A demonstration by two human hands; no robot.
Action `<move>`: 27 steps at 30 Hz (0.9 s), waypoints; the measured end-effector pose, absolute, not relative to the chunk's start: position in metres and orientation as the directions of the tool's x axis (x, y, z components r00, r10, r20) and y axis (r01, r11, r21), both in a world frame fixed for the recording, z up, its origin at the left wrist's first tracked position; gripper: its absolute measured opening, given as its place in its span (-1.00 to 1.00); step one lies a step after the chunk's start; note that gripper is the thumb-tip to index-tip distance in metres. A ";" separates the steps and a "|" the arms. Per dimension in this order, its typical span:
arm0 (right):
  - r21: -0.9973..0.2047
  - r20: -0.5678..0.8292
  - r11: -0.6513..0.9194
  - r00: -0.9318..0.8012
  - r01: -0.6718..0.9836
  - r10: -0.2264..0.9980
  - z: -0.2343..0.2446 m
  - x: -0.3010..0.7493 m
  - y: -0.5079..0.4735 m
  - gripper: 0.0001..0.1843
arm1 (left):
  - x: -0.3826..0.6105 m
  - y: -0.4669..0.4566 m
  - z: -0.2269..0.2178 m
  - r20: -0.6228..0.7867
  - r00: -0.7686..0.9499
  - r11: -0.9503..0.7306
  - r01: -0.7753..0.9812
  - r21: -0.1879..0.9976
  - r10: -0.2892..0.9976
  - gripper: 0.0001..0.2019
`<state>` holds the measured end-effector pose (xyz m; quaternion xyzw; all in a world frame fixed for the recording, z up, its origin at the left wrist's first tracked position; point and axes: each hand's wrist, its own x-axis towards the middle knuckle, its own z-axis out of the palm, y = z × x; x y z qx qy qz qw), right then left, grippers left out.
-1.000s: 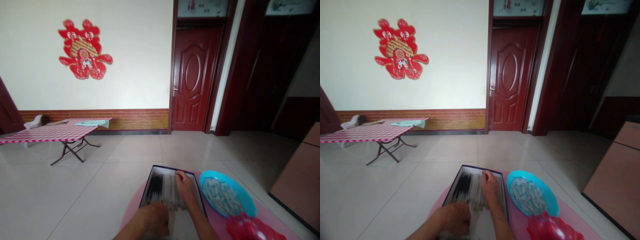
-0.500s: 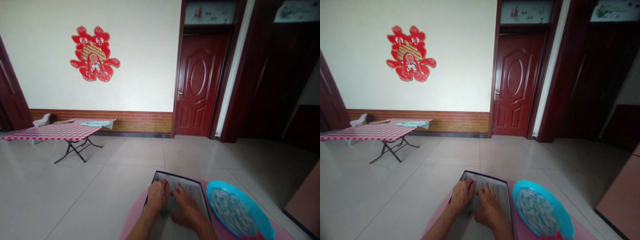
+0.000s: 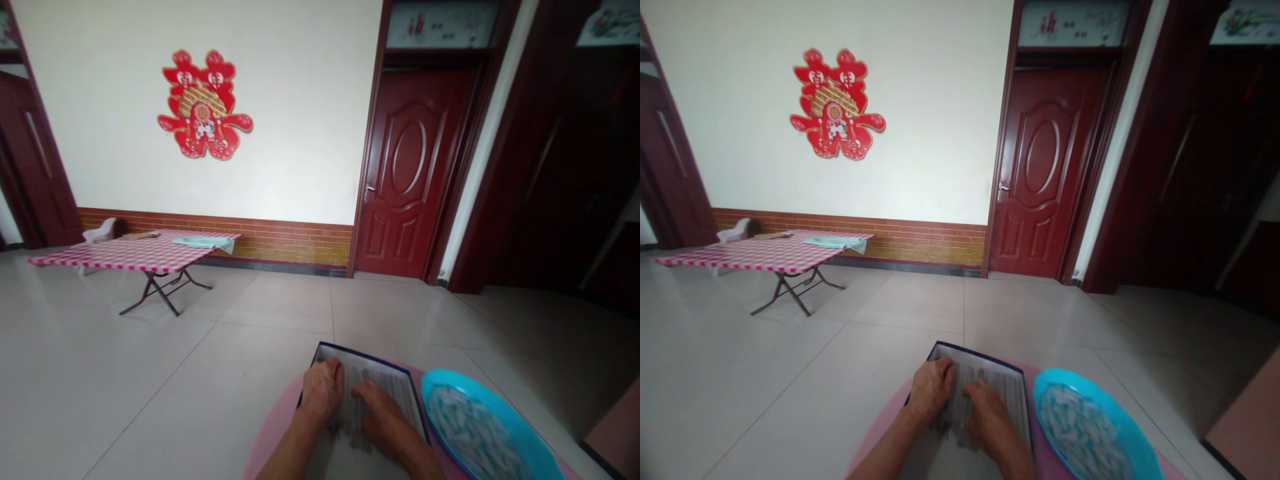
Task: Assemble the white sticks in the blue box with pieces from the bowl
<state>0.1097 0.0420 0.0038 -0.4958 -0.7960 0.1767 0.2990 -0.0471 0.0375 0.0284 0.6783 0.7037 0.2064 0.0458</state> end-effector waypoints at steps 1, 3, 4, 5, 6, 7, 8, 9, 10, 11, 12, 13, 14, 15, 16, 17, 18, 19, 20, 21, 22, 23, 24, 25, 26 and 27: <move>-0.563 0.304 0.460 -0.346 0.686 0.888 0.004 0.110 0.044 -0.46 | -0.047 0.037 0.029 0.215 -0.074 -0.007 0.935 0.355 0.974 -0.70; -0.500 0.301 0.483 -0.379 0.718 0.875 0.007 0.110 0.049 -0.48 | -0.047 0.037 0.029 0.220 -0.073 -0.011 0.934 0.358 0.973 -0.70; -0.482 0.321 0.472 -0.353 0.738 0.879 0.009 0.110 0.052 -0.50 | -0.047 0.037 0.029 0.225 -0.071 -0.015 0.933 0.360 0.972 -0.70; -0.470 0.343 0.455 -0.318 0.756 0.884 0.010 0.110 0.055 -0.53 | -0.047 0.037 0.029 0.229 -0.070 -0.018 0.932 0.363 0.971 -0.70; -0.462 0.366 0.435 -0.281 0.773 0.887 0.012 0.109 0.059 -0.56 | -0.047 0.037 0.029 0.232 -0.069 -0.022 0.929 0.369 0.970 -0.69; -0.458 0.391 0.416 -0.242 0.786 0.888 0.013 0.109 0.062 -0.58 | -0.048 0.038 0.028 0.237 -0.066 -0.029 0.925 0.378 0.969 -0.69; -0.460 0.416 0.400 -0.206 0.793 0.886 0.013 0.109 0.065 -0.60 | -0.048 0.038 0.027 0.246 -0.062 -0.041 0.919 0.392 0.967 -0.70; -0.471 0.443 0.389 -0.169 0.792 0.881 0.014 0.110 0.067 -0.61 | -0.048 0.038 0.026 0.265 -0.059 -0.057 0.911 0.409 0.962 -0.71; -0.491 0.472 0.383 -0.130 0.783 0.872 0.014 0.110 0.069 -0.63 | -0.048 0.039 0.024 0.293 -0.057 -0.077 0.901 0.428 0.954 -0.72; -0.517 0.503 0.383 -0.090 0.766 0.860 0.014 0.110 0.070 -0.64 | -0.048 0.040 0.023 0.328 -0.058 -0.100 0.889 0.446 0.943 -0.72; -0.546 0.530 0.391 -0.056 0.741 0.846 0.014 0.111 0.070 -0.65 | -0.048 0.041 0.021 0.365 -0.062 -0.124 0.877 0.464 0.929 -0.71; -0.576 0.553 0.405 -0.026 0.710 0.833 0.014 0.111 0.070 -0.66 | -0.048 0.041 0.019 0.398 -0.065 -0.147 0.866 0.479 0.915 -0.69; -0.608 0.569 0.418 0.003 0.674 0.822 0.015 0.110 0.070 -0.67 | -0.048 0.042 0.018 0.427 -0.066 -0.171 0.854 0.492 0.902 -0.68; -0.643 0.575 0.427 0.034 0.635 0.817 0.015 0.110 0.069 -0.68 | -0.048 0.043 0.016 0.451 -0.057 -0.199 0.842 0.501 0.891 -0.67; -0.678 0.573 0.430 0.062 0.595 0.817 0.016 0.109 0.068 -0.69 | -0.047 0.043 0.014 0.472 -0.042 -0.232 0.830 0.507 0.880 -0.66; -0.711 0.563 0.427 0.089 0.558 0.822 0.017 0.108 0.067 -0.70 | -0.047 0.043 0.012 0.494 -0.023 -0.267 0.820 0.507 0.869 -0.65; -0.741 0.547 0.419 0.109 0.524 0.830 0.018 0.107 0.066 -0.70 | -0.047 0.043 0.011 0.515 -0.001 -0.301 0.810 0.503 0.857 -0.64; -0.767 0.527 0.409 0.123 0.493 0.841 0.019 0.106 0.065 -0.69 | -0.046 0.043 0.009 0.535 0.021 -0.333 0.802 0.495 0.845 -0.63; -0.789 0.505 0.400 0.122 0.465 0.854 0.021 0.105 0.064 -0.68 | -0.046 0.044 0.008 0.553 0.049 -0.369 0.794 0.484 0.832 -0.61; -0.810 0.481 0.391 0.115 0.438 0.869 0.022 0.103 0.063 -0.67 | -0.045 0.044 0.008 0.568 0.084 -0.407 0.782 0.472 0.819 -0.60; -0.831 0.456 0.380 0.105 0.407 0.884 0.023 0.102 0.061 -0.66 | -0.044 0.044 0.008 0.578 0.117 -0.442 0.769 0.461 0.808 -0.61; -0.851 0.430 0.368 0.095 0.375 0.898 0.024 0.101 0.060 -0.65 | -0.043 0.044 0.008 0.581 0.147 -0.469 0.757 0.455 0.800 -0.63; -0.869 0.406 0.355 0.088 0.343 0.910 0.025 0.100 0.059 -0.64 | -0.042 0.044 0.009 0.578 0.168 -0.484 0.749 0.452 0.799 -0.66; -0.886 0.385 0.341 0.088 0.313 0.919 0.025 0.100 0.059 -0.63 | -0.041 0.044 0.010 0.569 0.179 -0.487 0.748 0.451 0.803 -0.68; -0.902 0.367 0.329 0.095 0.281 0.925 0.025 0.099 0.058 -0.62 | -0.041 0.044 0.011 0.558 0.179 -0.477 0.753 0.452 0.810 -0.69; -0.914 0.352 0.319 0.101 0.249 0.930 0.025 0.099 0.058 -0.61 | -0.040 0.044 0.012 0.549 0.172 -0.464 0.761 0.453 0.818 -0.69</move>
